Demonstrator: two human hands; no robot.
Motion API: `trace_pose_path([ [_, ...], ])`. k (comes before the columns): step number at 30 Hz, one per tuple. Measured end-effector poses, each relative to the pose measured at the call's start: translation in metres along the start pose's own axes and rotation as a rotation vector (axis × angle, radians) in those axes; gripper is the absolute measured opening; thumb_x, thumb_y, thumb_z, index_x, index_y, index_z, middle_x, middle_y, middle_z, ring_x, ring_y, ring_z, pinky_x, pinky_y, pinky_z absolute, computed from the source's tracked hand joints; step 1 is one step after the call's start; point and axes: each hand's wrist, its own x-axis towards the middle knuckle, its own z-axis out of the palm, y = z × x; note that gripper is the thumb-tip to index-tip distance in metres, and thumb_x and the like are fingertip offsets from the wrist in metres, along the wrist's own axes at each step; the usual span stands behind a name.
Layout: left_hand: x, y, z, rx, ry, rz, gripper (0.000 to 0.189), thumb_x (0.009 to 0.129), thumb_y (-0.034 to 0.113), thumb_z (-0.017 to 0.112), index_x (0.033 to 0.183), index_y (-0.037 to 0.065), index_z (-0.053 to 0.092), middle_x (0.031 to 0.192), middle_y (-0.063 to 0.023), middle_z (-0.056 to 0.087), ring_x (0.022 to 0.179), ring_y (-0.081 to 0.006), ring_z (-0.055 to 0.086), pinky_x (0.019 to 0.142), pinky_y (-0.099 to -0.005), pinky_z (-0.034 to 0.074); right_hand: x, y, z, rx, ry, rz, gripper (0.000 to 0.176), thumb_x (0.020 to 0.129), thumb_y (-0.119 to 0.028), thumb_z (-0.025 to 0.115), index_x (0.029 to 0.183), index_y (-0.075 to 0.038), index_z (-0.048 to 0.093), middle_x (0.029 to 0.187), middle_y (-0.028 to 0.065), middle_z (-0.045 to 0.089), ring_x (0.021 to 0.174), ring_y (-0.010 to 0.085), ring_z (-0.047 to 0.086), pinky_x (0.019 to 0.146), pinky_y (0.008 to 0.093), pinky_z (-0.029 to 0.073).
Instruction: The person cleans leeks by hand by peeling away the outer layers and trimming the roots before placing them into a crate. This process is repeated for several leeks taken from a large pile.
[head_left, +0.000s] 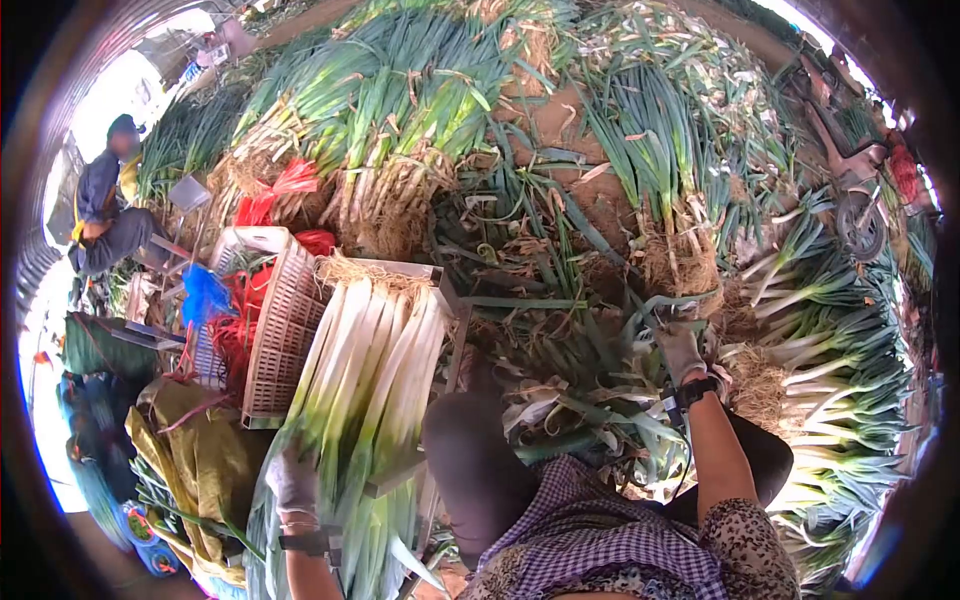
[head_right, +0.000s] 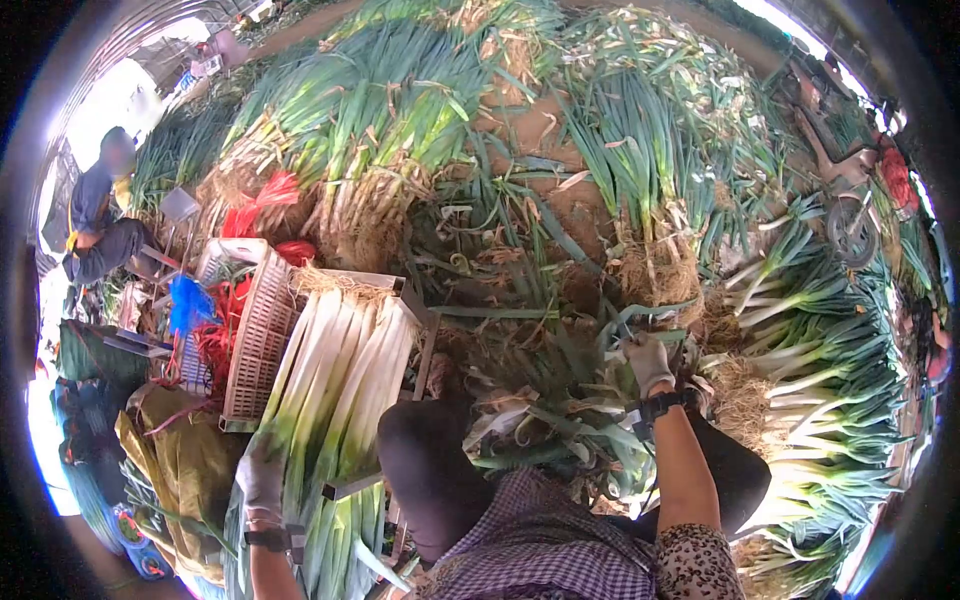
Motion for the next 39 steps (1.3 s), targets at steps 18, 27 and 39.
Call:
trace_pose_path([
  [18,-0.02,0.023,0.056,0.311,-0.119,0.161,0.034,0.087,0.025,0.061,0.115,0.006,0.06,0.088,-0.0145,0.066,0.08,-0.0375,0.064,0.067,-0.0462,0.051,0.001,0.006,0.112,-0.315,-0.184,-0.227,0.034,0.083,-0.036,0.065,0.092,-0.003,0.069,0.086,0.0187,0.068,0.084,0.0371,0.064,0.077,0.0436,0.049],
  [27,0.057,0.218,-0.001,0.018,-0.213,0.265,0.052,0.092,0.018,0.063,0.138,0.002,0.047,0.128,-0.0186,0.059,0.109,-0.0284,0.06,0.089,-0.0357,0.05,0.159,0.055,0.077,-0.669,-0.176,-0.006,0.042,0.09,-0.033,0.061,0.12,-0.004,0.06,0.096,0.0182,0.069,0.092,0.0344,0.066,0.079,0.0408,0.053],
  [39,0.043,0.461,0.106,-0.67,-0.821,0.654,0.045,0.08,-0.006,0.06,0.125,0.001,0.058,0.119,-0.0192,0.062,0.109,-0.0335,0.062,0.089,-0.0372,0.05,0.262,0.015,0.041,-0.351,-0.333,0.45,0.071,0.081,-0.046,0.071,0.126,0.004,0.049,0.11,0.0211,0.065,0.097,0.0305,0.065,0.083,0.0377,0.052],
])
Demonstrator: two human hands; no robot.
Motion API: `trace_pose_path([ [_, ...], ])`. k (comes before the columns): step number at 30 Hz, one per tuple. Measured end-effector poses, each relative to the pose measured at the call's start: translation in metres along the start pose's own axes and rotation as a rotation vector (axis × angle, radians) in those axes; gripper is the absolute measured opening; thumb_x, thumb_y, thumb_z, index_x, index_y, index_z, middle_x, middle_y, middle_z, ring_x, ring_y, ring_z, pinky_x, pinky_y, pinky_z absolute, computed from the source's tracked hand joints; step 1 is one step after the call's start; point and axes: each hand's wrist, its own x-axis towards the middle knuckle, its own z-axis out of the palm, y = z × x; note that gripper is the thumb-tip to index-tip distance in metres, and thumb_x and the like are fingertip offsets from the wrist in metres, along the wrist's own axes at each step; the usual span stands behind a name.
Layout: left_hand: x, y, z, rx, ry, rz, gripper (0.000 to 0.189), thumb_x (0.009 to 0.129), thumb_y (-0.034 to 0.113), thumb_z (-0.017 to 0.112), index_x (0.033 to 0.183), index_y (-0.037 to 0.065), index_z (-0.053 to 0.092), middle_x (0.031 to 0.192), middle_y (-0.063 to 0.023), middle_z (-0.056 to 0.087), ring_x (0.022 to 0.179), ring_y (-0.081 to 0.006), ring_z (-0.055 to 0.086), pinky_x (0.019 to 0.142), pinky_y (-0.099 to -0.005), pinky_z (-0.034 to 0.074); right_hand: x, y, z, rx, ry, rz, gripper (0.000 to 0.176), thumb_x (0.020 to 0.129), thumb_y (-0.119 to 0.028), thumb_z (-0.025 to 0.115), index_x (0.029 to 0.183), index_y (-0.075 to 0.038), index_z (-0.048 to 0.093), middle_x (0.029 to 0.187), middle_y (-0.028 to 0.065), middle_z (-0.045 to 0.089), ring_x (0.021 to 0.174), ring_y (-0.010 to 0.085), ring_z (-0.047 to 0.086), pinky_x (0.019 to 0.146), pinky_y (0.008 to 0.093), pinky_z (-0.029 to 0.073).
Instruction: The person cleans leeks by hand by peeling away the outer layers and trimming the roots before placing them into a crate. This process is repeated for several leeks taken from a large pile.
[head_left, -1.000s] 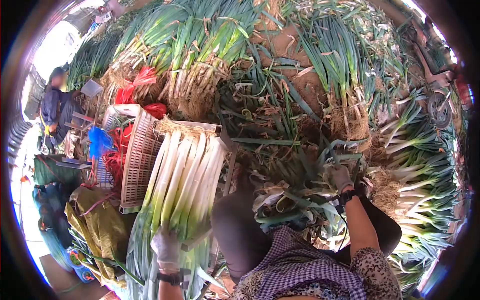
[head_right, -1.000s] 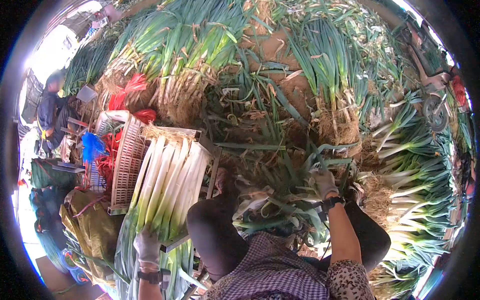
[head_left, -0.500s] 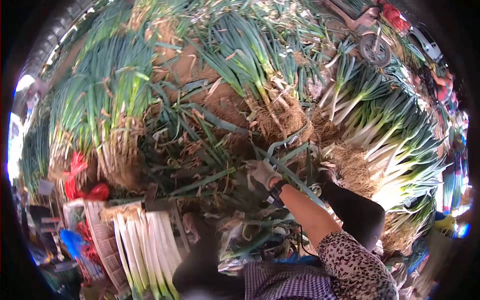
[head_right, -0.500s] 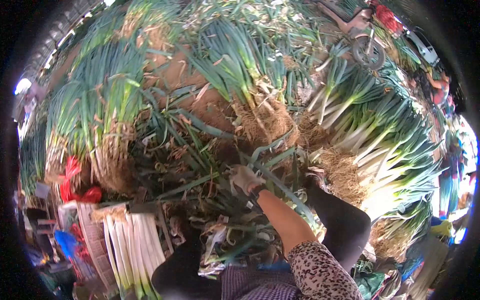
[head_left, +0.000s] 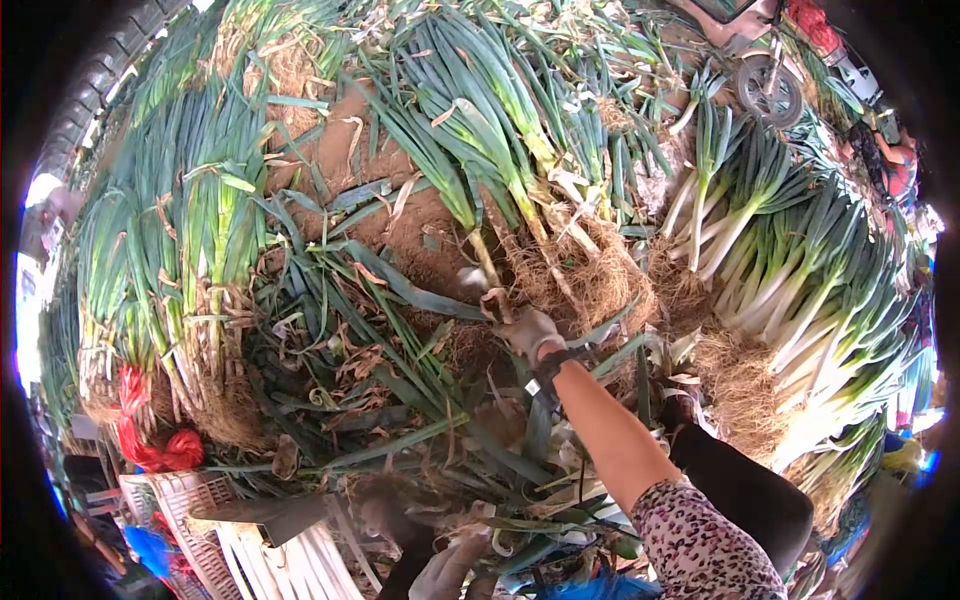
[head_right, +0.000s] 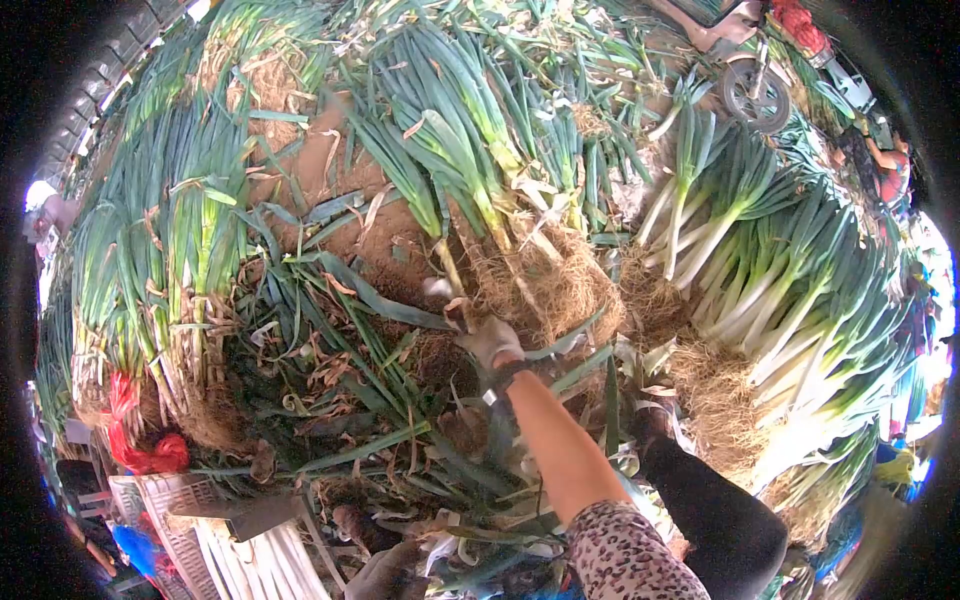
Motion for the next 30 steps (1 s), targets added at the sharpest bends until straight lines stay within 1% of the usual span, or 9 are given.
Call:
trace_pose_path([
  [4,-0.001,0.001,0.004,0.039,-0.002,-0.012,0.044,0.083,-0.003,0.061,0.126,0.002,0.058,0.118,-0.0186,0.062,0.108,-0.0328,0.063,0.089,-0.0376,0.051,0.006,-0.009,0.056,-0.079,0.45,-0.244,0.059,0.078,-0.045,0.073,0.104,0.006,0.064,0.098,0.021,0.068,0.09,0.033,0.067,0.077,0.0392,0.053],
  [8,-0.01,-0.006,0.01,0.09,0.019,-0.007,0.043,0.084,-0.002,0.062,0.126,0.004,0.059,0.118,-0.0173,0.063,0.108,-0.0317,0.063,0.088,-0.0376,0.051,0.003,-0.025,0.069,-0.054,0.007,-0.25,0.053,0.079,-0.043,0.072,0.094,0.007,0.066,0.097,0.0261,0.067,0.093,0.0354,0.066,0.077,0.0437,0.052],
  [15,-0.021,0.03,-0.005,0.099,0.012,0.066,0.038,0.083,0.008,0.067,0.12,0.004,0.062,0.111,-0.0179,0.065,0.102,-0.0357,0.063,0.085,-0.0397,0.052,-0.042,-0.055,0.084,0.132,-0.155,-0.152,0.055,0.086,-0.048,0.066,0.09,0.006,0.065,0.083,0.0191,0.062,0.071,0.0248,0.058,0.066,0.042,0.046],
  [18,-0.026,0.013,-0.002,0.109,0.049,0.115,0.038,0.082,0.01,0.067,0.119,0.004,0.061,0.108,-0.0186,0.064,0.1,-0.0372,0.062,0.084,-0.0414,0.052,0.0,-0.042,0.132,-0.062,0.1,-0.765,0.037,0.097,-0.037,0.055,0.102,-0.001,0.065,0.079,0.0133,0.061,0.07,0.0237,0.059,0.065,0.0395,0.047],
  [21,-0.027,0.005,-0.016,0.171,0.033,0.106,0.035,0.086,0.015,0.065,0.119,0.003,0.06,0.103,-0.0181,0.065,0.094,-0.0364,0.063,0.079,-0.0418,0.052,-0.02,-0.035,0.155,0.468,-0.214,-0.723,0.027,0.093,-0.019,0.058,0.118,-0.008,0.063,0.091,0.0096,0.065,0.081,0.0208,0.064,0.075,0.0337,0.052],
  [22,-0.024,-0.014,-0.012,0.136,0.111,0.152,0.034,0.086,0.018,0.064,0.118,0.005,0.06,0.096,-0.0167,0.065,0.088,-0.0363,0.063,0.075,-0.0426,0.051,-0.084,-0.037,0.133,0.825,-0.45,-0.677,0.031,0.091,-0.017,0.061,0.121,-0.009,0.062,0.096,0.0087,0.066,0.083,0.0201,0.065,0.075,0.0333,0.053],
  [24,-0.025,-0.024,-0.007,0.116,0.213,0.177,0.033,0.085,0.016,0.066,0.116,0.007,0.061,0.093,-0.0158,0.066,0.086,-0.035,0.065,0.074,-0.0418,0.052,-0.144,-0.009,0.124,0.918,-0.52,-0.639,0.036,0.087,-0.014,0.064,0.123,-0.011,0.063,0.102,0.0081,0.067,0.084,0.0196,0.066,0.077,0.0328,0.054],
  [28,-0.028,-0.018,-0.009,0.003,0.217,0.1,0.026,0.09,0.013,0.06,0.113,0.001,0.062,0.099,-0.02,0.067,0.086,-0.0331,0.068,0.074,-0.0394,0.054,-0.221,0.057,0.13,0.283,0.007,-0.927,0.034,0.085,-0.016,0.067,0.118,-0.011,0.066,0.104,0.0125,0.067,0.089,0.0204,0.066,0.082,0.0324,0.054],
  [30,-0.026,-0.008,-0.015,-0.145,0.182,-0.003,0.027,0.091,0.004,0.059,0.116,-0.007,0.06,0.114,-0.022,0.066,0.1,-0.0251,0.066,0.082,-0.0338,0.053,-0.291,0.054,0.094,0.346,-0.095,-0.933,0.034,0.087,-0.013,0.064,0.121,-0.006,0.063,0.106,0.014,0.066,0.09,0.0199,0.066,0.081,0.0309,0.053],
])
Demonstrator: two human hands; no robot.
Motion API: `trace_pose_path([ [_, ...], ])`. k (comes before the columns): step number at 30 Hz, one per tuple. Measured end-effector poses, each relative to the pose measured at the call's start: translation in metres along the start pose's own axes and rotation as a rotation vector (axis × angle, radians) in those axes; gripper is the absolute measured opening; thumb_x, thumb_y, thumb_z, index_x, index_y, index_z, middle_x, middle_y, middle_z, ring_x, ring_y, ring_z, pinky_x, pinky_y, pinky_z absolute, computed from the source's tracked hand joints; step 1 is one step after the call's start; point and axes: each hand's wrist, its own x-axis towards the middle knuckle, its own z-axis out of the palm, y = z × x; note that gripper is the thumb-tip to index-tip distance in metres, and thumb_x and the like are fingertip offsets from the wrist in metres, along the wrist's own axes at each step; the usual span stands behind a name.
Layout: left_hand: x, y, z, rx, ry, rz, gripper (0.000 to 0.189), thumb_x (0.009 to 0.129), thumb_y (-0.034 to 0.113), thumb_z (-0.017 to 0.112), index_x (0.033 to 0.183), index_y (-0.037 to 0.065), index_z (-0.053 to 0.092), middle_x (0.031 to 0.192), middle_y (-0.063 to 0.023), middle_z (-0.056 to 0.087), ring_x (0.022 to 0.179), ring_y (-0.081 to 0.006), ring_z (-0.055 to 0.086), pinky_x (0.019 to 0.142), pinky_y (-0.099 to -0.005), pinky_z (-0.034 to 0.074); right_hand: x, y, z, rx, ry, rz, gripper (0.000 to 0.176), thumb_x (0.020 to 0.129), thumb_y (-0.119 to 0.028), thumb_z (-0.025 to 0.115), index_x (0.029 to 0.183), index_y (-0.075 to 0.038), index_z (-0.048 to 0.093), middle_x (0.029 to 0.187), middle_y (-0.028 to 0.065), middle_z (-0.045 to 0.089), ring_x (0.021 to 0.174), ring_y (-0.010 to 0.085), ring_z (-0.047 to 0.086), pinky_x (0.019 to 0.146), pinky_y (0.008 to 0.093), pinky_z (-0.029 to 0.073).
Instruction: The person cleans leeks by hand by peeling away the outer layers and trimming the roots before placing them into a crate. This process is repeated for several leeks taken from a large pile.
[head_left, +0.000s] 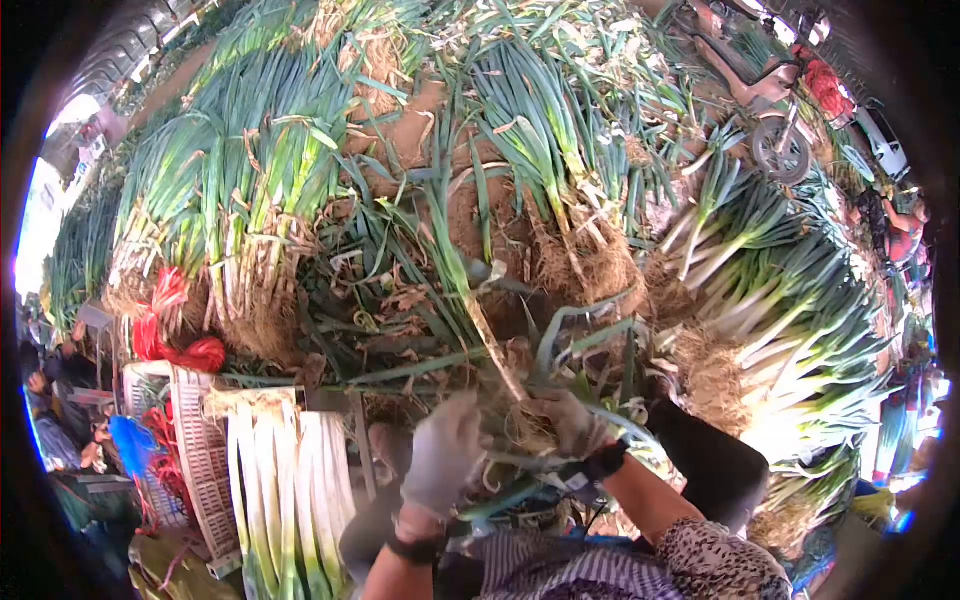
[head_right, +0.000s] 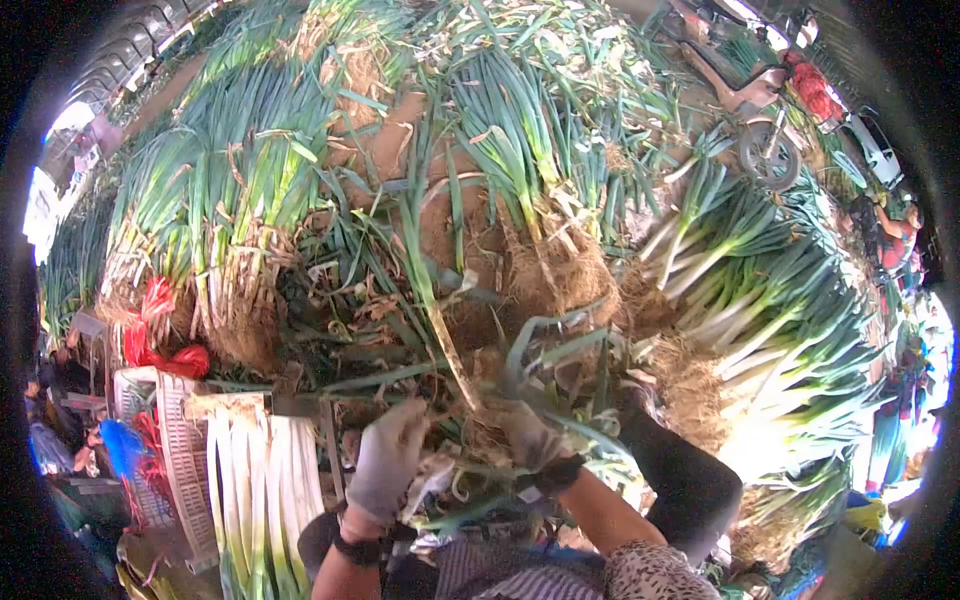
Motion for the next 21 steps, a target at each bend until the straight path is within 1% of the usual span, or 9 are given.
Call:
trace_pose_path([
  [2,0.005,-0.019,0.007,-0.141,0.087,0.005,0.025,0.094,0.007,0.056,0.115,-0.004,0.061,0.108,-0.0189,0.066,0.094,-0.0237,0.065,0.078,-0.0295,0.051,-0.033,-0.053,-0.016,-0.063,-0.049,-0.165,0.035,0.091,-0.01,0.06,0.125,0.001,0.058,0.102,0.0115,0.066,0.086,0.0158,0.065,0.075,0.0273,0.053],
  [4,0.014,-0.023,0.008,-0.5,0.106,-0.127,0.027,0.096,0.016,0.056,0.117,-0.001,0.061,0.103,-0.0156,0.065,0.09,-0.021,0.064,0.077,-0.0269,0.05,-0.071,-0.104,-0.017,0.35,-0.035,0.092,0.041,0.095,-0.01,0.057,0.132,0.006,0.05,0.096,0.0071,0.066,0.077,0.0118,0.063,0.066,0.0244,0.052],
  [5,0.02,-0.027,0.003,-0.68,0.094,-0.19,0.03,0.097,0.021,0.056,0.119,0.001,0.06,0.102,-0.0137,0.064,0.088,-0.0195,0.063,0.076,-0.0261,0.049,-0.089,-0.127,-0.015,0.861,0.012,0.525,0.045,0.096,-0.011,0.056,0.136,0.007,0.046,0.095,0.0058,0.066,0.074,0.0118,0.063,0.063,0.0243,0.051],
  [7,0.018,-0.014,-0.009,-1.142,0.074,-0.134,0.039,0.097,0.03,0.056,0.125,0.003,0.055,0.107,-0.0126,0.063,0.093,-0.0205,0.062,0.08,-0.0326,0.051,-0.127,-0.133,-0.025,0.889,-0.15,0.59,0.051,0.095,-0.016,0.059,0.138,0.007,0.044,0.104,0.0123,0.067,0.076,0.011,0.063,0.067,0.0237,0.051],
  [9,0.025,-0.032,-0.005,-1.341,0.191,-0.112,0.043,0.096,0.03,0.059,0.128,0.003,0.051,0.106,-0.0107,0.062,0.092,-0.022,0.061,0.084,-0.0375,0.053,-0.151,-0.112,-0.031,0.514,-0.307,0.466,0.047,0.095,-0.023,0.061,0.132,0.005,0.052,0.102,0.0109,0.068,0.078,0.0136,0.064,0.071,0.0266,0.052],
  [12,0.026,-0.031,0.0,-1.316,0.226,-0.137,0.037,0.097,0.025,0.057,0.127,0.004,0.052,0.107,-0.009,0.061,0.095,-0.0241,0.061,0.088,-0.0409,0.053,-0.14,-0.068,-0.04,-0.221,-0.246,0.195,0.039,0.091,-0.027,0.066,0.119,0.0,0.061,0.091,0.0071,0.065,0.079,0.0152,0.062,0.071,0.0309,0.051],
  [15,0.021,-0.016,0.008,-1.372,0.187,-0.096,0.027,0.097,0.019,0.056,0.12,0.004,0.055,0.109,-0.0093,0.062,0.094,-0.0239,0.062,0.085,-0.0409,0.053,-0.041,-0.161,-0.023,0.207,0.062,0.426,0.035,0.084,-0.019,0.074,0.109,-0.001,0.057,0.077,0.0041,0.055,0.082,0.0121,0.059,0.069,0.0325,0.049],
  [16,0.024,-0.017,0.011,-1.403,0.178,-0.069,0.024,0.097,0.018,0.055,0.117,0.003,0.056,0.107,-0.0095,0.062,0.09,-0.0237,0.063,0.082,-0.04,0.053,-0.005,-0.146,-0.015,-0.297,0.123,0.093,0.038,0.081,-0.017,0.076,0.109,0.002,0.058,0.083,0.0041,0.059,0.081,0.0126,0.058,0.071,0.0302,0.049],
  [21,0.023,-0.008,-0.012,-1.392,0.294,0.023,0.021,0.097,0.014,0.055,0.111,-0.001,0.058,0.1,-0.0107,0.066,0.083,-0.0219,0.064,0.079,-0.0344,0.053,0.104,-0.128,0.051,0.017,0.213,-0.068,0.036,0.075,-0.014,0.078,0.103,0.002,0.063,0.086,0.0066,0.067,0.076,0.0138,0.059,0.071,0.0291,0.05],
])
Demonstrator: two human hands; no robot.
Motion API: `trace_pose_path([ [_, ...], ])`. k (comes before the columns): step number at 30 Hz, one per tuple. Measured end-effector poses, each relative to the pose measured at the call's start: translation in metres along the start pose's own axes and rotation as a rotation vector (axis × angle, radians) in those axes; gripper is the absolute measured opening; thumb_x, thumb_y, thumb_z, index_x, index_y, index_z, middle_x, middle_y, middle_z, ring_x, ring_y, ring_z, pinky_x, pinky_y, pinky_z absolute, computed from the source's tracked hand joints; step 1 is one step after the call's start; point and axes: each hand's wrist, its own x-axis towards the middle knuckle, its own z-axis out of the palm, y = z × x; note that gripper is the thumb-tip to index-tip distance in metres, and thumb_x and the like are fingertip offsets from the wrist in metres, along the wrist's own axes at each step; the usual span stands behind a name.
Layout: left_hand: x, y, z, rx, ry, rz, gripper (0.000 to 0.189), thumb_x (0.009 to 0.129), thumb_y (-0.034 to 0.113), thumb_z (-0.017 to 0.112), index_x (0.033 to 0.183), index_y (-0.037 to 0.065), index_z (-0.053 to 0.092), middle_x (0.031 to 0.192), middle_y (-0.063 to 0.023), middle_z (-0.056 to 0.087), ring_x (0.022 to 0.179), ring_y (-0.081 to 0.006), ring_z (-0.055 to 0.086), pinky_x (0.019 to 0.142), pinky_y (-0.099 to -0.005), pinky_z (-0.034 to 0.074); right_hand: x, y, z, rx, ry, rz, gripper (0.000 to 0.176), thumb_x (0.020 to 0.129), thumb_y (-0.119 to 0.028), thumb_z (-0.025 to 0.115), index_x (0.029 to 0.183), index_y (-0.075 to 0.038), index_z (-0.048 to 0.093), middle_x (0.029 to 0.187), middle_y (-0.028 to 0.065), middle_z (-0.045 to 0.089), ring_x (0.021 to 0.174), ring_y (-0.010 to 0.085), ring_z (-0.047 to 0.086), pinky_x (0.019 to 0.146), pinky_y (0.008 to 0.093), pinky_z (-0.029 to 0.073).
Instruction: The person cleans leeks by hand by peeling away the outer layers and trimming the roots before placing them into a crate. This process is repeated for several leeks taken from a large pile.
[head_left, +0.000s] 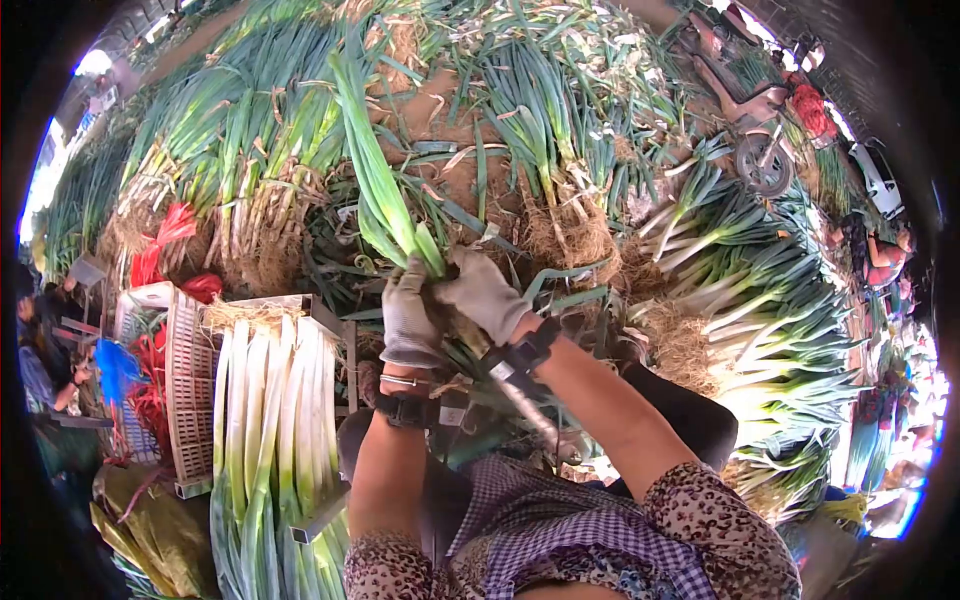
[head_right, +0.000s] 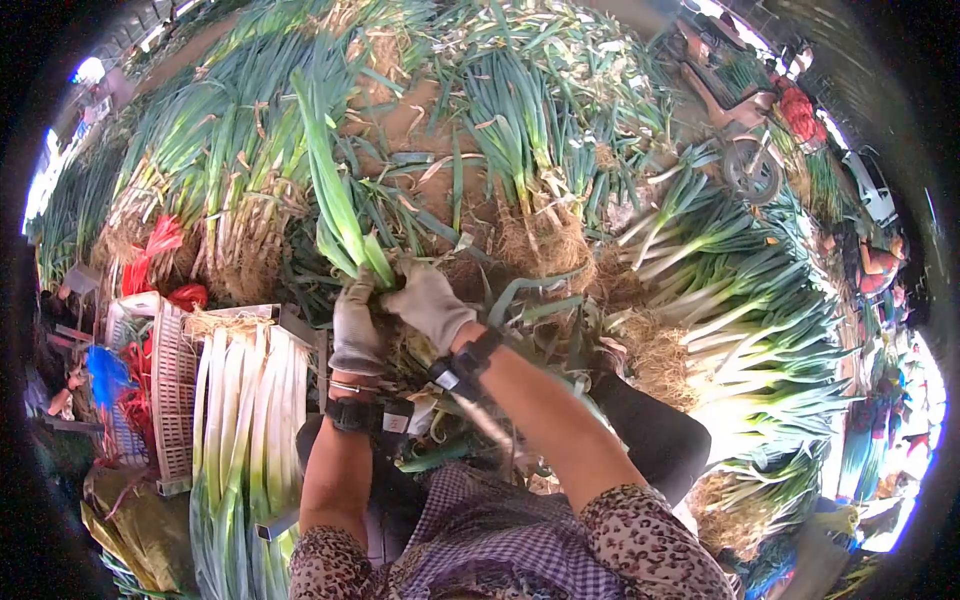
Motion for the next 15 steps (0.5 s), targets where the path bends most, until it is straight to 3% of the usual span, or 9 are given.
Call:
trace_pose_path([
  [3,0.003,0.008,-0.009,0.046,0.042,0.137,0.021,0.096,0.012,0.058,0.111,-0.003,0.061,0.097,-0.0082,0.067,0.082,-0.0171,0.063,0.076,-0.0309,0.052,-0.008,-0.007,0.034,-0.115,0.227,-0.069,0.034,0.074,-0.012,0.076,0.103,0.0,0.063,0.082,0.0091,0.067,0.073,0.0148,0.06,0.069,0.0294,0.05],
  [6,0.003,0.005,-0.022,0.172,0.164,0.197,0.021,0.094,0.011,0.061,0.11,-0.002,0.062,0.093,-0.0051,0.066,0.079,-0.0142,0.062,0.072,-0.0285,0.051,-0.029,-0.02,0.048,-0.083,0.289,0.055,0.033,0.076,-0.013,0.075,0.105,-0.002,0.063,0.082,0.0109,0.067,0.072,0.0164,0.061,0.069,0.0305,0.05],
  [7,0.0,0.014,-0.019,0.164,0.196,0.181,0.02,0.095,0.012,0.06,0.109,-0.003,0.061,0.09,-0.0049,0.066,0.078,-0.0146,0.062,0.07,-0.029,0.052,-0.04,-0.023,0.047,-0.322,0.293,-0.037,0.033,0.078,-0.016,0.075,0.106,-0.002,0.064,0.086,0.0104,0.068,0.076,0.0146,0.062,0.07,0.0316,0.051],
  [9,-0.004,0.033,-0.017,0.133,0.199,0.194,0.019,0.096,0.013,0.058,0.107,-0.003,0.057,0.087,-0.0064,0.064,0.076,-0.0172,0.063,0.068,-0.0313,0.054,-0.07,-0.019,0.034,-0.24,0.187,0.049,0.035,0.079,-0.021,0.075,0.108,-0.005,0.064,0.086,0.0139,0.067,0.081,0.0226,0.065,0.073,0.0351,0.052],
  [10,-0.002,0.038,-0.018,0.026,0.194,0.222,0.018,0.098,0.018,0.056,0.098,0.0,0.06,0.09,-0.0107,0.065,0.075,-0.0209,0.064,0.071,-0.0335,0.055,-0.086,-0.019,0.024,-0.195,0.136,0.086,0.036,0.08,-0.024,0.075,0.11,-0.007,0.064,0.086,0.0156,0.067,0.083,0.0266,0.067,0.074,0.0369,0.052],
  [12,-0.001,0.045,-0.033,-0.025,0.111,0.167,0.019,0.099,0.019,0.054,0.101,0.001,0.059,0.088,-0.0098,0.063,0.077,-0.0218,0.063,0.076,-0.0371,0.056,-0.129,0.003,-0.018,-0.403,-0.016,0.255,0.047,0.083,-0.031,0.074,0.121,-0.007,0.059,0.099,0.0139,0.067,0.086,0.0254,0.067,0.078,0.0357,0.054],
  [13,-0.003,0.048,-0.034,-0.041,0.053,0.15,0.019,0.099,0.018,0.053,0.103,0.0,0.058,0.089,-0.0099,0.062,0.078,-0.0218,0.063,0.078,-0.0389,0.056,-0.143,0.027,-0.05,-0.434,-0.238,0.289,0.048,0.084,-0.029,0.073,0.121,-0.003,0.058,0.104,0.0136,0.067,0.09,0.0234,0.066,0.083,0.0331,0.053],
  [15,-0.012,0.048,-0.033,-0.061,-0.062,0.087,0.021,0.1,0.016,0.051,0.109,-0.002,0.056,0.092,-0.0101,0.061,0.082,-0.022,0.063,0.083,-0.0426,0.056,-0.157,0.036,-0.071,-0.533,-0.409,0.333,0.05,0.085,-0.028,0.072,0.122,0.001,0.056,0.114,0.0147,0.065,0.097,0.0223,0.065,0.087,0.0308,0.052],
])
